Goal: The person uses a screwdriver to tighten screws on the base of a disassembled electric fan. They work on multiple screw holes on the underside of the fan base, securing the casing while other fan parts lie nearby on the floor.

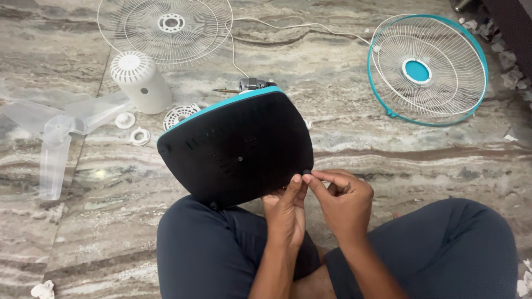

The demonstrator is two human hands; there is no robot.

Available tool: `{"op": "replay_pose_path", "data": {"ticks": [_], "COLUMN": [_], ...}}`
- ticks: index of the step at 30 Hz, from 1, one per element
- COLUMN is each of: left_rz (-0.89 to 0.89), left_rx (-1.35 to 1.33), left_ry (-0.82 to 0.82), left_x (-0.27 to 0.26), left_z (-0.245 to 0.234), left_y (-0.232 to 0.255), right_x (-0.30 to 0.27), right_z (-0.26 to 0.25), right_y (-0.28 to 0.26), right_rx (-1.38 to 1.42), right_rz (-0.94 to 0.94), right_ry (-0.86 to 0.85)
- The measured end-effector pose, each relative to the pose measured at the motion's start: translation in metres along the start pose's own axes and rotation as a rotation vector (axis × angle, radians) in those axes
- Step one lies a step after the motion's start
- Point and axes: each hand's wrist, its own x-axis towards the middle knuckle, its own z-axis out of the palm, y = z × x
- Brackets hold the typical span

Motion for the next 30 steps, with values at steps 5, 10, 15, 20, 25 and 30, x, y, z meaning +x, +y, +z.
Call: {"op": "replay_pose_path", "data": {"ticks": [5,10,15,20,25,30], "left_rz": [-0.015,-0.063,-0.066,-0.019,0.043,0.042], "left_rx": [0.007,0.049,0.075,0.096,0.083,0.071], "left_ry": [0.011,0.067,0.067,0.073,0.08,0.115], "left_x": [0.0,-0.001,-0.002,0.0,0.004,0.005], "left_z": [0.0,0.004,0.006,0.004,0.001,0.003], "left_y": [0.002,0.005,0.004,-0.003,-0.01,-0.013], "right_x": [0.001,0.009,0.019,0.026,0.022,0.008], "right_z": [0.001,0.0,-0.002,-0.006,-0.006,-0.022], "right_y": [-0.001,0.003,0.016,0.038,0.058,0.062], "right_rx": [-0.052,-0.004,0.308,0.442,0.722,1.07], "right_rz": [-0.048,0.234,0.459,0.655,0.754,0.985], "right_ry": [0.0,-0.068,-0.112,-0.234,-0.368,-0.446]}}
